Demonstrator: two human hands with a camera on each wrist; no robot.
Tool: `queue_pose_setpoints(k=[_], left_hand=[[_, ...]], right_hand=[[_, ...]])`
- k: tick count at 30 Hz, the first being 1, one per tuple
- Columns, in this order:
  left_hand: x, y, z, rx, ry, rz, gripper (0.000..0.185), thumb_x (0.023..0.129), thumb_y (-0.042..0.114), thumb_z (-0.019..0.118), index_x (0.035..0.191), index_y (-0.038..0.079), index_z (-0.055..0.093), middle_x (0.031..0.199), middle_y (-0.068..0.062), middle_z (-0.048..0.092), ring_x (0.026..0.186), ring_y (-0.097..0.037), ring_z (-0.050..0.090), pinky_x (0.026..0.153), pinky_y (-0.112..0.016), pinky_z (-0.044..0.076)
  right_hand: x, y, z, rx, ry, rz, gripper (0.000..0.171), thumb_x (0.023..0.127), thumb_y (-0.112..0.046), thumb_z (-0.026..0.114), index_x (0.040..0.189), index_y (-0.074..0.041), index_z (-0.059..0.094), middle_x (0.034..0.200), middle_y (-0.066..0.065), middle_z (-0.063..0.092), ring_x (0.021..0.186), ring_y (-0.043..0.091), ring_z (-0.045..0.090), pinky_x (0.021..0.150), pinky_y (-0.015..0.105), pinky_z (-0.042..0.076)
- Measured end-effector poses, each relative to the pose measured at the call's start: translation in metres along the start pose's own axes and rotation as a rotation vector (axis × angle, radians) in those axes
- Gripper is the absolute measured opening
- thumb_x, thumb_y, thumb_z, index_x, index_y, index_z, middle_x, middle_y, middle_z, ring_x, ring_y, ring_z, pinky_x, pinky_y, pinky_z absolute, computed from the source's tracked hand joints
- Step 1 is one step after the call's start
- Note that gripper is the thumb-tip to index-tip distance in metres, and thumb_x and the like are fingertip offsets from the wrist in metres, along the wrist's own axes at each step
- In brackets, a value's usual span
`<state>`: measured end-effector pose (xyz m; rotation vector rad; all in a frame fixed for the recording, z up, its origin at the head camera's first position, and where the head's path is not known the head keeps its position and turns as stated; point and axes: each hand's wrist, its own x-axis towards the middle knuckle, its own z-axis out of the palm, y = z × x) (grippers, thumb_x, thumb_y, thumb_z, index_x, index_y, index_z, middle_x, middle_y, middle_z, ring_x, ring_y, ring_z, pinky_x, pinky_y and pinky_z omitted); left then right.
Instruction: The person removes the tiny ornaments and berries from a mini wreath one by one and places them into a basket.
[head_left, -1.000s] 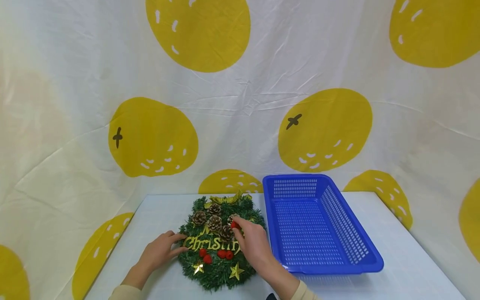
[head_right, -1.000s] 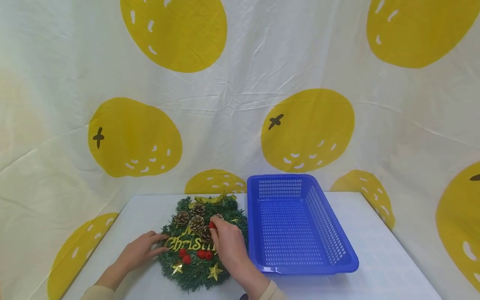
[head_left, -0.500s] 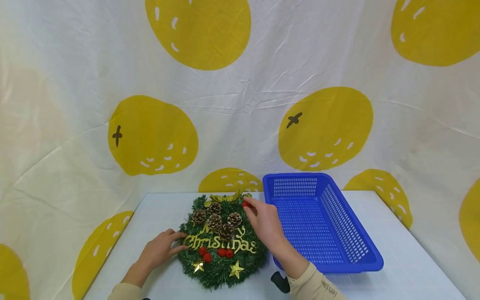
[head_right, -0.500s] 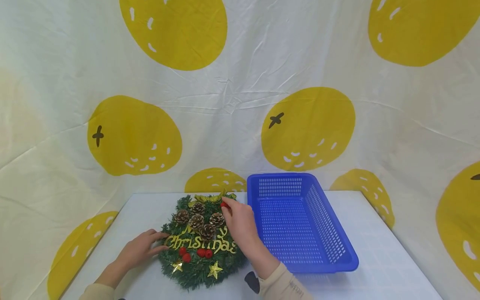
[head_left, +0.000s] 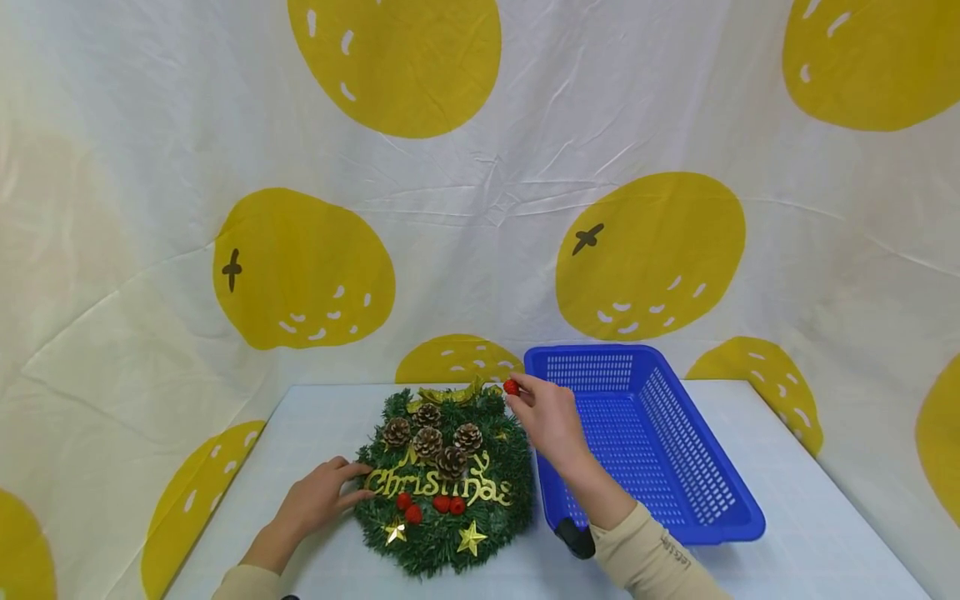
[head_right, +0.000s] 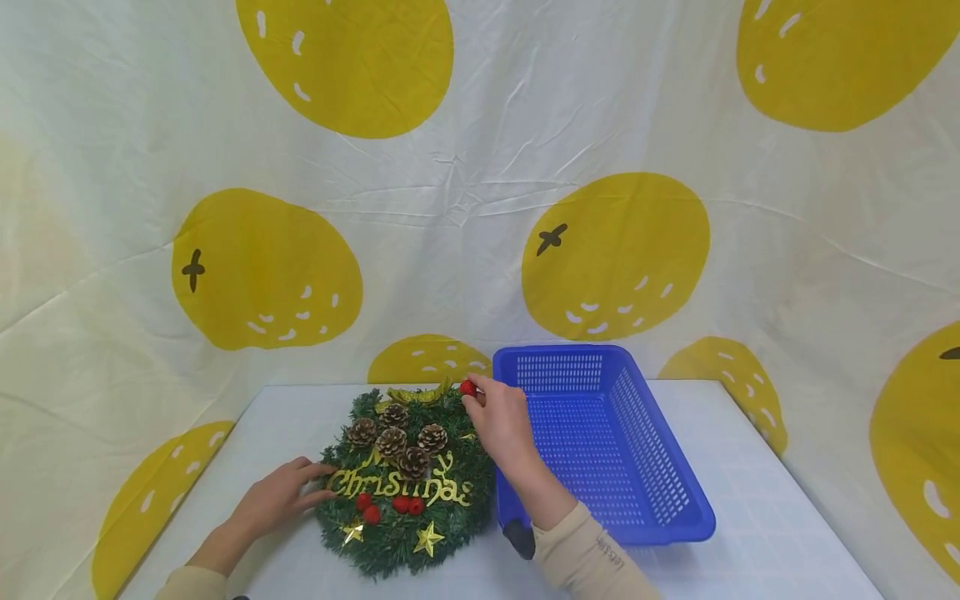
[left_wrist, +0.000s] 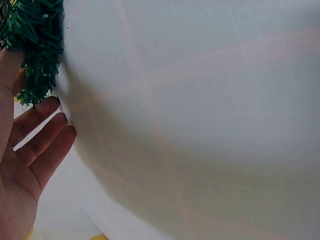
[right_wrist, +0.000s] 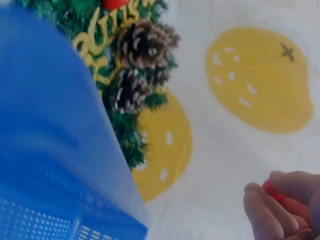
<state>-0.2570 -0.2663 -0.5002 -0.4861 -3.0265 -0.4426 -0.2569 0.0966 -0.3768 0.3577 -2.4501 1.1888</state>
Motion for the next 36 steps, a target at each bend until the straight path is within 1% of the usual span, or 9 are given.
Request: queue_pose_setpoints(k=[4,8,11,15,20,23,28,32,36], left_hand=[[0.000,-0.001,0.001,0.004,0.001,-0.001,0.044,0.081,0.053,0.071,0.114,0.024,0.070,0.096,0.002,0.060,0.082,-0.018,0.060,0.059,-0.039,0.051],[0.000,-0.002,0.002,0.005,0.004,-0.008,0.043,0.081,0.053,0.072,0.114,0.025,0.070,0.096,0.003,0.060,0.082,-0.017,0.060,0.060,-0.039,0.051],[0.001,-0.002,0.001,0.006,0.009,-0.004,0.044,0.080,0.054,0.072,0.113,0.025,0.070,0.095,0.003,0.059,0.082,-0.017,0.059,0.059,-0.039,0.050],[0.000,-0.001,0.000,0.004,0.009,0.004,0.044,0.081,0.052,0.072,0.113,0.024,0.070,0.095,0.002,0.059,0.081,-0.017,0.059,0.059,-0.039,0.050],[-0.001,0.002,-0.001,-0.002,0.009,0.000,0.043,0.081,0.050,0.073,0.113,0.022,0.070,0.094,0.002,0.059,0.081,-0.017,0.059,0.058,-0.038,0.050],[-0.001,0.001,0.000,0.000,0.006,-0.003,0.043,0.080,0.050,0.073,0.113,0.022,0.070,0.094,0.003,0.059,0.082,-0.017,0.059,0.059,-0.038,0.050],[0.000,0.000,0.002,0.002,0.002,0.004,0.044,0.081,0.052,0.072,0.113,0.023,0.070,0.094,0.003,0.058,0.081,-0.016,0.059,0.058,-0.038,0.050],[-0.001,-0.001,0.002,0.011,0.009,0.007,0.044,0.081,0.053,0.071,0.113,0.023,0.070,0.094,0.003,0.059,0.081,-0.016,0.059,0.057,-0.036,0.050],[0.000,0.000,0.001,0.014,0.012,0.011,0.044,0.081,0.053,0.071,0.113,0.023,0.070,0.095,0.003,0.059,0.080,-0.017,0.059,0.057,-0.037,0.050]], right_hand=[[0.007,0.001,-0.007,-0.026,0.026,0.003,0.033,0.089,-0.010,0.072,0.120,0.001,0.068,0.104,0.016,0.072,0.091,0.024,0.071,0.068,0.033,0.057],[0.016,0.005,-0.015,-0.018,0.041,0.019,0.033,0.089,-0.008,0.072,0.120,0.003,0.067,0.105,0.018,0.071,0.094,0.026,0.071,0.071,0.035,0.057],[0.023,0.012,-0.020,-0.032,0.036,0.041,0.033,0.090,-0.009,0.071,0.121,0.003,0.067,0.108,0.018,0.070,0.096,0.027,0.070,0.075,0.038,0.057],[0.034,0.026,-0.026,-0.079,0.022,0.081,0.035,0.090,-0.012,0.072,0.123,0.001,0.067,0.110,0.018,0.070,0.099,0.027,0.069,0.079,0.041,0.055],[0.046,0.046,-0.027,-0.119,0.040,0.126,0.037,0.089,-0.013,0.073,0.123,0.001,0.067,0.109,0.017,0.070,0.100,0.029,0.069,0.082,0.043,0.054],[0.050,0.056,-0.028,-0.137,0.050,0.136,0.036,0.089,-0.012,0.073,0.121,0.002,0.067,0.108,0.018,0.071,0.099,0.031,0.068,0.083,0.044,0.053],[0.054,0.071,-0.028,-0.170,0.042,0.149,0.036,0.089,-0.015,0.074,0.118,0.004,0.068,0.106,0.019,0.071,0.098,0.033,0.067,0.085,0.046,0.052],[0.055,0.080,-0.028,-0.174,0.035,0.153,0.037,0.088,-0.017,0.074,0.117,0.006,0.068,0.106,0.021,0.070,0.098,0.034,0.067,0.083,0.046,0.053],[0.057,0.089,-0.026,-0.167,0.025,0.182,0.037,0.089,-0.017,0.073,0.118,0.005,0.067,0.108,0.021,0.070,0.100,0.035,0.066,0.085,0.047,0.052]])
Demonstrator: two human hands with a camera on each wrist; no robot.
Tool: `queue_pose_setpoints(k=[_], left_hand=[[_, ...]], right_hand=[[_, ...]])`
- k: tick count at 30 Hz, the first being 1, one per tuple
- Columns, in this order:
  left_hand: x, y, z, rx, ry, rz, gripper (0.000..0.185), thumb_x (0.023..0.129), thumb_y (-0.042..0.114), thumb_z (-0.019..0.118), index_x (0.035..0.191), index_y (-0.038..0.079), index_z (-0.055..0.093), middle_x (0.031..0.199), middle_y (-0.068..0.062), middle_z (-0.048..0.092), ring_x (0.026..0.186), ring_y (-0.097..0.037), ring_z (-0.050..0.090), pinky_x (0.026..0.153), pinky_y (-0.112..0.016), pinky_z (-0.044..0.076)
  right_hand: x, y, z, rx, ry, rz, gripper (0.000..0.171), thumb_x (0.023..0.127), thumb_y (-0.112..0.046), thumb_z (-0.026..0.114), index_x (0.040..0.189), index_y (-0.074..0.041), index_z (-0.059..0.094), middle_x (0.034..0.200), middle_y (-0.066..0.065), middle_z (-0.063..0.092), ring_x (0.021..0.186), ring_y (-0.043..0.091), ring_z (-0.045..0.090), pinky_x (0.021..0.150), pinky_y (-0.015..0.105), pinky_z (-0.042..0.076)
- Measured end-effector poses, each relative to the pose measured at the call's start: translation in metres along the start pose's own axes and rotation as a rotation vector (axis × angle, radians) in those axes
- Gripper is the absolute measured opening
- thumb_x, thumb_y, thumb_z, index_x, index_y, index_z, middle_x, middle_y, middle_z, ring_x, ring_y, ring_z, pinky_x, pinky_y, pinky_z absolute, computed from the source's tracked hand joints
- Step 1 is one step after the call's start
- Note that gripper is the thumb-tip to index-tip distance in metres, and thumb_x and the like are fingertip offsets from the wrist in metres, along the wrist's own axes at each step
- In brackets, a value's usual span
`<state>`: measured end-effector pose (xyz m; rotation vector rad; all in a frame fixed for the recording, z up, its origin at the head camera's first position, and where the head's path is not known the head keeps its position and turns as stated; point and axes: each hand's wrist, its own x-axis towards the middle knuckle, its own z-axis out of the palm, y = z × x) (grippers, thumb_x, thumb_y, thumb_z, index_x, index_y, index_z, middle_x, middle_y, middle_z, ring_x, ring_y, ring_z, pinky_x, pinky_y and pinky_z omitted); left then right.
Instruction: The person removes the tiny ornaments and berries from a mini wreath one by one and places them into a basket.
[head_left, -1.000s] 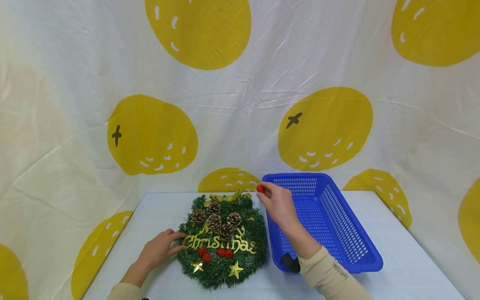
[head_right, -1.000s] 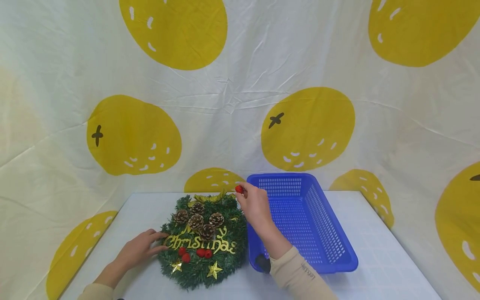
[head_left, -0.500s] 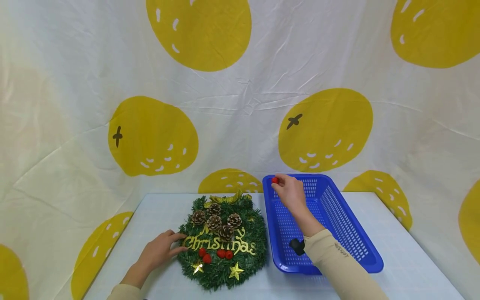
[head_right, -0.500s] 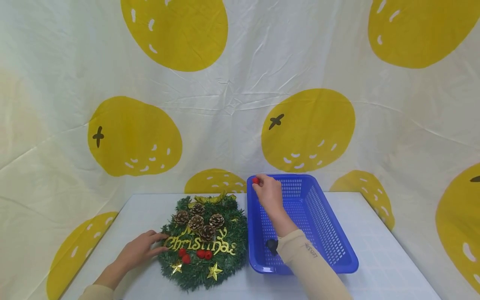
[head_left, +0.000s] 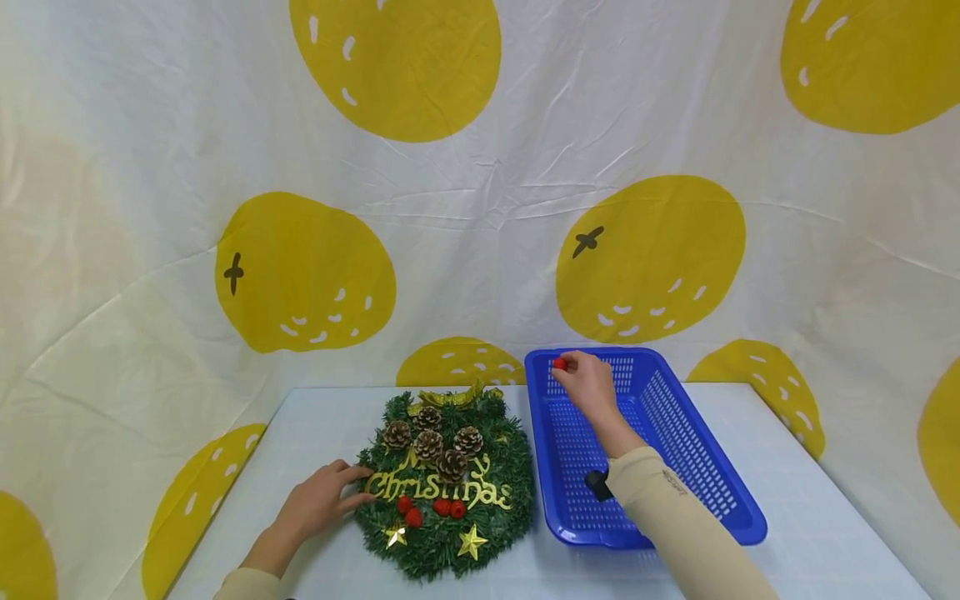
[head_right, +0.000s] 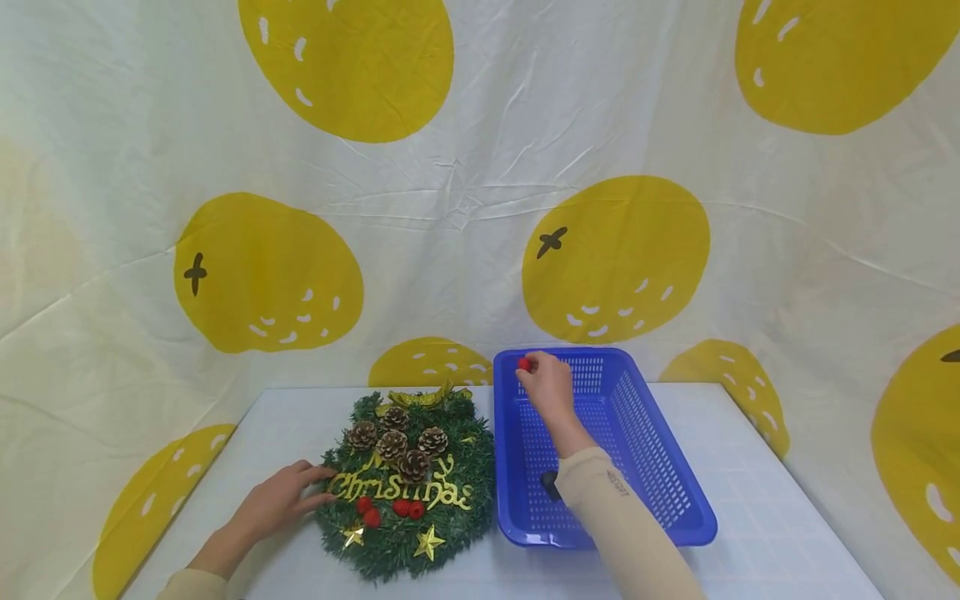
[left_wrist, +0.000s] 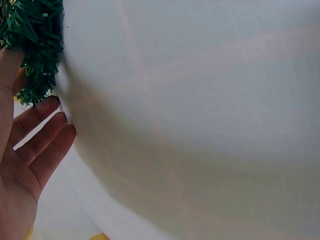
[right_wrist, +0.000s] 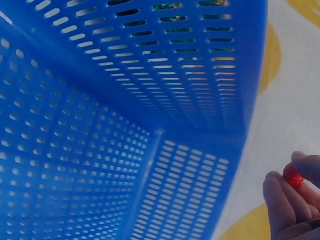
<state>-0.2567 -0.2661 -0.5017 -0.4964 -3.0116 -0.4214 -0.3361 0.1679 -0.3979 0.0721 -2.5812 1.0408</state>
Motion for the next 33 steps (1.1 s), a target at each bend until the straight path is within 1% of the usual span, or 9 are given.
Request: queue_pose_setpoints(k=[3,6,9,11,14,17,22,28,33], left_hand=[[0.000,0.000,0.000,0.001,-0.009,-0.006,0.044,0.081,0.052,0.072,0.114,0.023,0.070,0.095,0.003,0.059,0.081,-0.017,0.059,0.057,-0.037,0.050],[0.000,0.000,0.000,-0.005,-0.010,-0.013,0.043,0.081,0.052,0.072,0.114,0.023,0.070,0.095,0.003,0.059,0.081,-0.017,0.059,0.058,-0.038,0.050],[0.000,-0.001,0.001,-0.004,-0.007,-0.012,0.043,0.082,0.052,0.072,0.114,0.023,0.070,0.094,0.003,0.058,0.081,-0.016,0.059,0.057,-0.037,0.050],[0.000,-0.001,0.001,-0.005,-0.007,-0.010,0.043,0.082,0.051,0.072,0.114,0.023,0.070,0.095,0.003,0.058,0.081,-0.016,0.058,0.057,-0.037,0.050],[0.000,-0.002,0.002,-0.006,-0.009,-0.009,0.043,0.082,0.051,0.072,0.114,0.023,0.070,0.095,0.004,0.059,0.082,-0.016,0.059,0.058,-0.037,0.050],[0.000,-0.002,0.001,-0.007,-0.006,-0.009,0.042,0.082,0.050,0.073,0.114,0.023,0.070,0.095,0.004,0.059,0.082,-0.015,0.059,0.058,-0.037,0.050],[-0.001,-0.001,0.000,-0.001,0.000,0.000,0.042,0.082,0.051,0.072,0.113,0.023,0.070,0.095,0.003,0.059,0.082,-0.016,0.059,0.060,-0.038,0.051],[-0.001,0.000,-0.001,-0.002,-0.005,-0.010,0.042,0.081,0.052,0.072,0.113,0.024,0.070,0.096,0.003,0.059,0.083,-0.016,0.059,0.061,-0.038,0.051],[-0.001,0.001,-0.002,-0.006,-0.005,-0.006,0.042,0.081,0.051,0.072,0.112,0.023,0.071,0.095,0.003,0.059,0.082,-0.016,0.059,0.060,-0.038,0.050]], right_hand=[[0.002,0.006,0.003,0.017,-0.019,0.039,0.037,0.090,-0.016,0.071,0.120,0.005,0.066,0.111,0.021,0.069,0.103,0.036,0.065,0.087,0.047,0.051],[0.004,0.012,0.006,0.032,-0.048,0.076,0.041,0.091,-0.014,0.069,0.125,0.007,0.062,0.116,0.023,0.066,0.108,0.037,0.062,0.090,0.048,0.049],[0.005,0.019,0.009,0.025,-0.072,0.096,0.043,0.093,-0.014,0.068,0.129,0.007,0.059,0.119,0.024,0.065,0.109,0.038,0.061,0.091,0.048,0.049],[0.006,0.023,0.011,0.003,-0.080,0.091,0.042,0.093,-0.015,0.069,0.128,0.006,0.061,0.118,0.023,0.066,0.107,0.037,0.062,0.090,0.048,0.050],[0.007,0.029,0.014,-0.034,-0.090,0.086,0.036,0.092,-0.017,0.070,0.121,0.004,0.066,0.112,0.022,0.068,0.100,0.036,0.063,0.086,0.047,0.051],[0.008,0.034,0.016,-0.053,-0.107,0.083,0.034,0.091,-0.018,0.071,0.118,0.004,0.067,0.108,0.021,0.068,0.097,0.035,0.063,0.085,0.048,0.051],[0.008,0.042,0.019,-0.046,-0.158,0.078,0.035,0.092,-0.016,0.070,0.121,0.004,0.066,0.111,0.020,0.068,0.102,0.035,0.063,0.088,0.048,0.050],[0.007,0.048,0.023,-0.067,-0.210,0.051,0.033,0.092,-0.015,0.070,0.119,0.004,0.067,0.108,0.019,0.069,0.100,0.035,0.063,0.088,0.048,0.050],[0.003,0.054,0.027,-0.090,-0.246,0.050,0.033,0.092,-0.014,0.070,0.118,0.005,0.067,0.107,0.020,0.069,0.101,0.035,0.063,0.088,0.048,0.050]])
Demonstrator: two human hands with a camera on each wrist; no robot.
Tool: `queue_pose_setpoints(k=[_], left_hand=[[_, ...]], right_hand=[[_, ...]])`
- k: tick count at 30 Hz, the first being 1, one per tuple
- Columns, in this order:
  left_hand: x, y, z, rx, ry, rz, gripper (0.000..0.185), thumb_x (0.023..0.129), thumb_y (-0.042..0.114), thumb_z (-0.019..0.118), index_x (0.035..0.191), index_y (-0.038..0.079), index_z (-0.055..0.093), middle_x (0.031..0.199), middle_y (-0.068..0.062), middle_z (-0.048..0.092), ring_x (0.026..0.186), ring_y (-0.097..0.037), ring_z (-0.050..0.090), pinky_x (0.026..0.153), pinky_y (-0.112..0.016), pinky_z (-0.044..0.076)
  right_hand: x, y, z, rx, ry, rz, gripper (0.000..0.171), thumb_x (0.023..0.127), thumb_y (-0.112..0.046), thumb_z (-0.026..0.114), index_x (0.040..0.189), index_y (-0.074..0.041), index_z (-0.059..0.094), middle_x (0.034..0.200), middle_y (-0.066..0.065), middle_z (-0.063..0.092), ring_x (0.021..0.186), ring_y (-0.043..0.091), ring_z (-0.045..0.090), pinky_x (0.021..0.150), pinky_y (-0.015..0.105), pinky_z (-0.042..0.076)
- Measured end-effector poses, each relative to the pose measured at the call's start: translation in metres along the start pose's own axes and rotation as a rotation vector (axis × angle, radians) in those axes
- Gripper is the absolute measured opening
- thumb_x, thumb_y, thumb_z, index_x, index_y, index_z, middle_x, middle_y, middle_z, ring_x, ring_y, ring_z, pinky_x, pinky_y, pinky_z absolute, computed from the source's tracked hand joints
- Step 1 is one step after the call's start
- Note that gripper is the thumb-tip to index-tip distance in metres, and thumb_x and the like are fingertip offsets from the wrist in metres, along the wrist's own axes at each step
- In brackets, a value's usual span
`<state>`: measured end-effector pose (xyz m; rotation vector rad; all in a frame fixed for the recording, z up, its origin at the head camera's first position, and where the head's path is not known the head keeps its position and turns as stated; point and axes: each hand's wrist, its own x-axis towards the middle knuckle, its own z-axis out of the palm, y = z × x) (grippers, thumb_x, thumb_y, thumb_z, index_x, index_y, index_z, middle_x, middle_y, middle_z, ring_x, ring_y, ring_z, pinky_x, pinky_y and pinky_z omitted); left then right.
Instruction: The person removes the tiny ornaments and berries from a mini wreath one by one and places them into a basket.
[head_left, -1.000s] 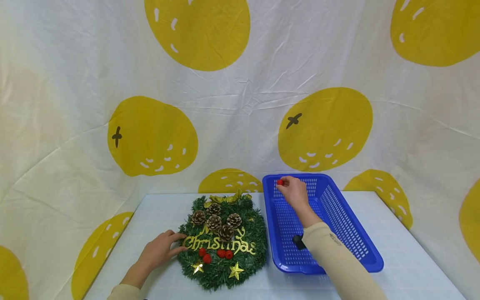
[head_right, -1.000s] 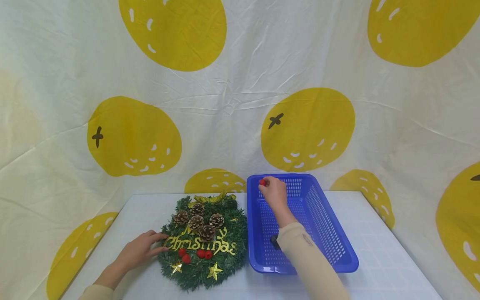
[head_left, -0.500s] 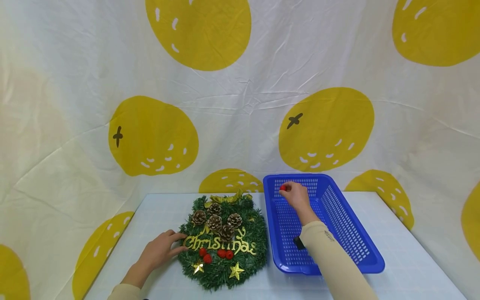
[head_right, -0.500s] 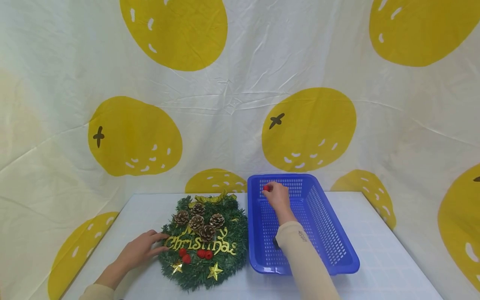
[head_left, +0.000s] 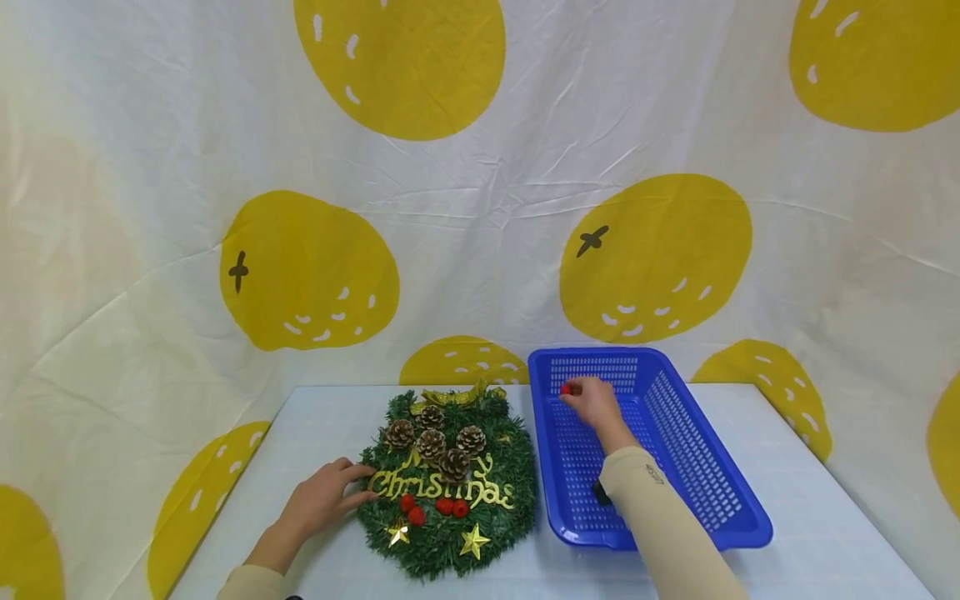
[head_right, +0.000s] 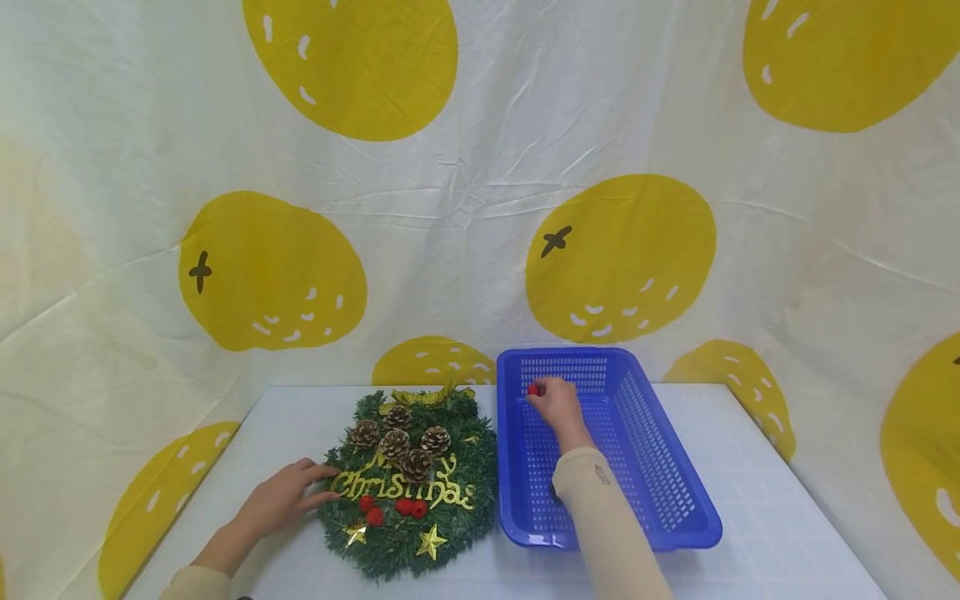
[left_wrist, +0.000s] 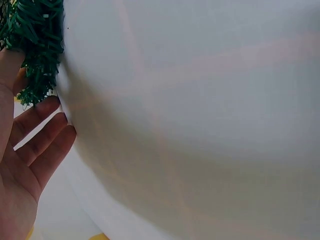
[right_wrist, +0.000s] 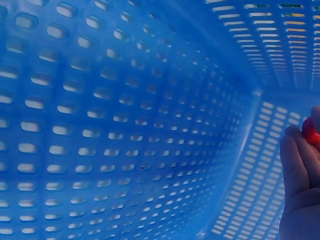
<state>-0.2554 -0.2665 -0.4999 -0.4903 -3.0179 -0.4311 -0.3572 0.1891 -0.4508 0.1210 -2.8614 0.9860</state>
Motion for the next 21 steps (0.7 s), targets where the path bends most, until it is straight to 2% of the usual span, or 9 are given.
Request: queue_pose_setpoints(k=[4,11,21], left_hand=[[0.0007,0.0002,-0.0002,-0.002,-0.004,0.003,0.043,0.081,0.052,0.072,0.112,0.023,0.071,0.096,0.003,0.059,0.082,-0.016,0.059,0.060,-0.038,0.051],[0.0011,-0.0015,0.0017,0.002,-0.004,0.001,0.042,0.081,0.052,0.072,0.111,0.024,0.071,0.095,0.004,0.059,0.081,-0.015,0.058,0.059,-0.037,0.050],[0.0014,-0.0003,0.0008,0.006,0.000,-0.002,0.042,0.081,0.053,0.072,0.111,0.024,0.070,0.095,0.004,0.058,0.081,-0.015,0.058,0.059,-0.038,0.050]], right_hand=[[-0.0015,0.0042,0.0022,0.003,-0.024,0.009,0.036,0.091,-0.012,0.070,0.122,0.007,0.065,0.110,0.022,0.068,0.103,0.037,0.063,0.089,0.049,0.049],[-0.0022,0.0072,0.0037,-0.051,-0.071,-0.016,0.033,0.091,-0.012,0.070,0.118,0.007,0.067,0.107,0.021,0.069,0.102,0.038,0.063,0.088,0.050,0.049],[-0.0039,0.0081,0.0037,-0.095,-0.139,0.009,0.033,0.093,-0.010,0.066,0.121,0.007,0.065,0.114,0.022,0.067,0.109,0.039,0.061,0.094,0.050,0.046]])
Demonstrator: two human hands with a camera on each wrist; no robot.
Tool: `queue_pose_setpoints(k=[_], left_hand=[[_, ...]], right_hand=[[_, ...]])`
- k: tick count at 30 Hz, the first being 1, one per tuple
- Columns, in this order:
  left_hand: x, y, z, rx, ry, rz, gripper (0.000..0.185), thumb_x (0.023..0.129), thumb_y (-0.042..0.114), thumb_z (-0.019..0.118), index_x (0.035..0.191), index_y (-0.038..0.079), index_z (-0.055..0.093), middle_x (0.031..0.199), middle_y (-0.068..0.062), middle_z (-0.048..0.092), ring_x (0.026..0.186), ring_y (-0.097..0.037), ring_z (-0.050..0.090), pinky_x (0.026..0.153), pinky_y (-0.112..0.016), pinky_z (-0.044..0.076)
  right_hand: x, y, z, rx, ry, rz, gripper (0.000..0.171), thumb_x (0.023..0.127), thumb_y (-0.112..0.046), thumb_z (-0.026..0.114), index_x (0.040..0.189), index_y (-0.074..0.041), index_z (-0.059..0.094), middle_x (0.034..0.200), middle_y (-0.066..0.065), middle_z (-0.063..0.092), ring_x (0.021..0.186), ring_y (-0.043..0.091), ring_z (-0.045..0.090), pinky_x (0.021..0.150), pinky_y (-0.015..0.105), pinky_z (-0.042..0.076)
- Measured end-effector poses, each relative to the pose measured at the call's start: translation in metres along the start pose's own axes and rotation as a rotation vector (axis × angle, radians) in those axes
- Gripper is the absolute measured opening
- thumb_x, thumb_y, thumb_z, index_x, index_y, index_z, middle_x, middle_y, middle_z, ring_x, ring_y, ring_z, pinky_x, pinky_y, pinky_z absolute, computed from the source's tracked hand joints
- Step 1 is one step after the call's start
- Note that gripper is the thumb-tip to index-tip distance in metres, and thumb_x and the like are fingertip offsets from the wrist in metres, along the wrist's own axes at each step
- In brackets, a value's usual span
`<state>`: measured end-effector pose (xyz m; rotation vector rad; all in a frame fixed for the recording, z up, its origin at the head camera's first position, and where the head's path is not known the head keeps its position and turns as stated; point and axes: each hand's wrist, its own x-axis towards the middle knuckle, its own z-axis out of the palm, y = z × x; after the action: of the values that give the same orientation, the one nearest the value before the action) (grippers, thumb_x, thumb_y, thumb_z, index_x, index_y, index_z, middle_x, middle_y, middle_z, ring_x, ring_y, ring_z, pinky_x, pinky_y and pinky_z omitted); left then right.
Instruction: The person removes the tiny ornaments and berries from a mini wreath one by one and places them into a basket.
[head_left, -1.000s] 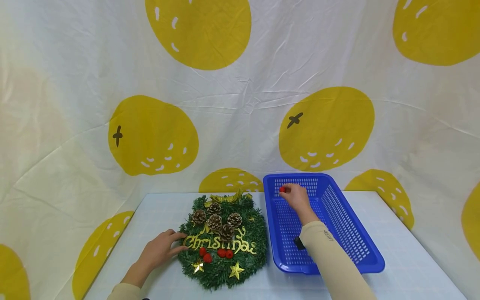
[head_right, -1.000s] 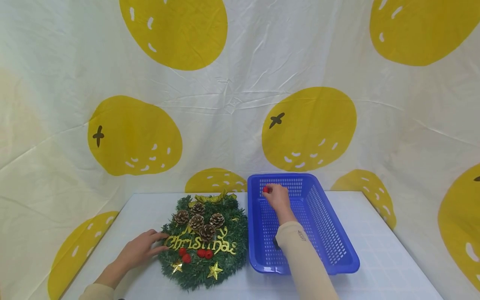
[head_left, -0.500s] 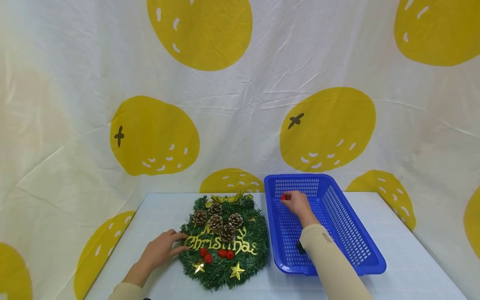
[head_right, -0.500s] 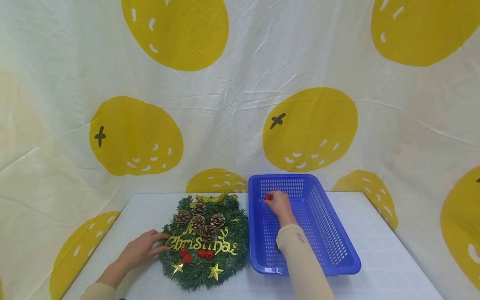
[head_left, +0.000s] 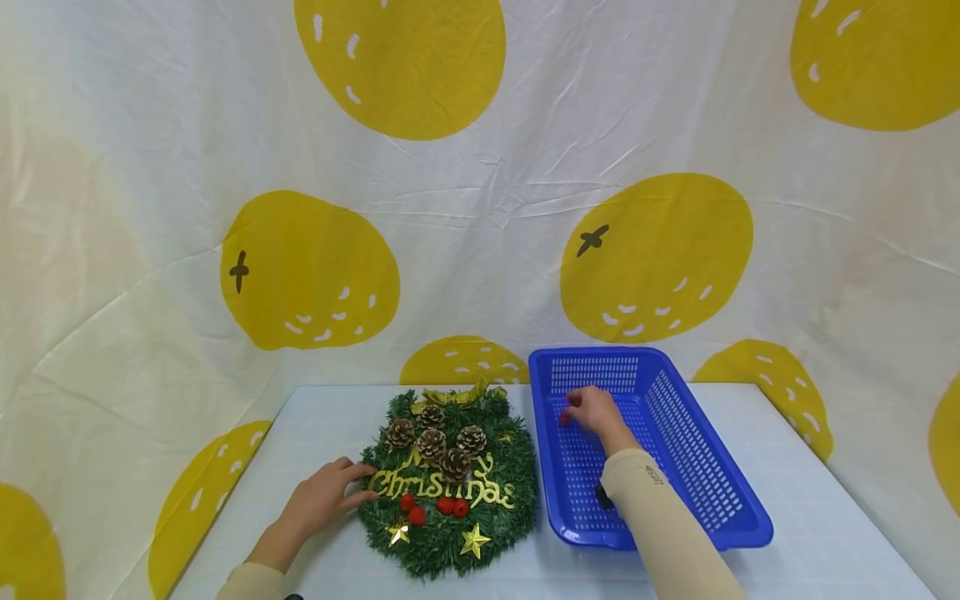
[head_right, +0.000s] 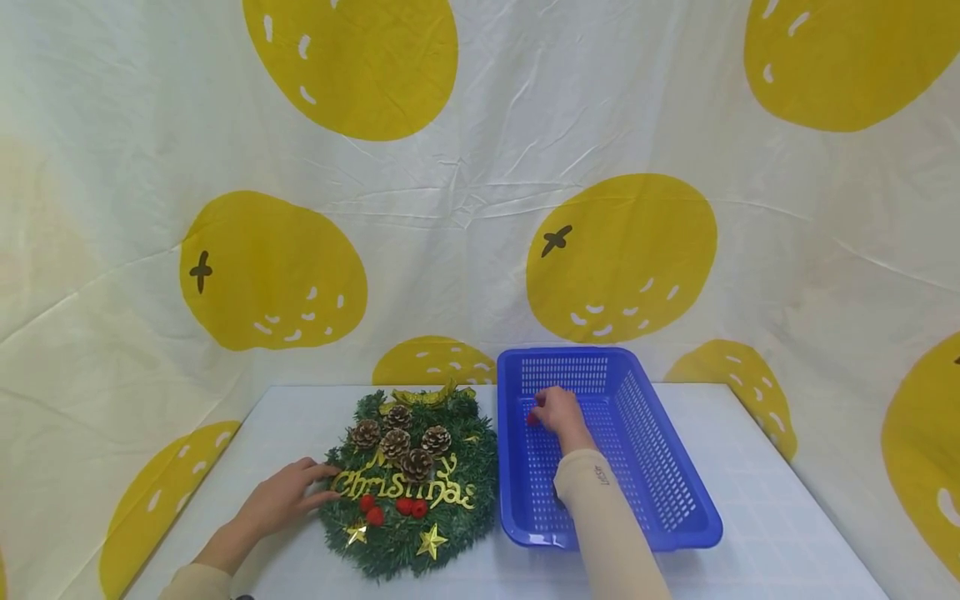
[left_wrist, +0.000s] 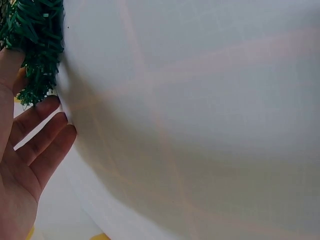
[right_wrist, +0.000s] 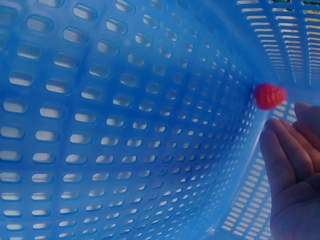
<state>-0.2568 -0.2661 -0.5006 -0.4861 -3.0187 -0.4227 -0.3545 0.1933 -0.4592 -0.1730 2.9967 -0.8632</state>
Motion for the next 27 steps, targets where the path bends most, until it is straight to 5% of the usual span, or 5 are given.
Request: queue_pose_setpoints(k=[27], left_hand=[[0.001,0.000,0.000,0.013,-0.003,-0.005,0.043,0.081,0.052,0.072,0.112,0.023,0.070,0.096,0.003,0.059,0.083,-0.016,0.059,0.062,-0.039,0.052]], right_hand=[[-0.004,-0.026,-0.024,0.052,0.026,-0.060,0.048,0.094,-0.021,0.067,0.130,0.010,0.057,0.124,0.026,0.061,0.115,0.041,0.057,0.096,0.051,0.045]])
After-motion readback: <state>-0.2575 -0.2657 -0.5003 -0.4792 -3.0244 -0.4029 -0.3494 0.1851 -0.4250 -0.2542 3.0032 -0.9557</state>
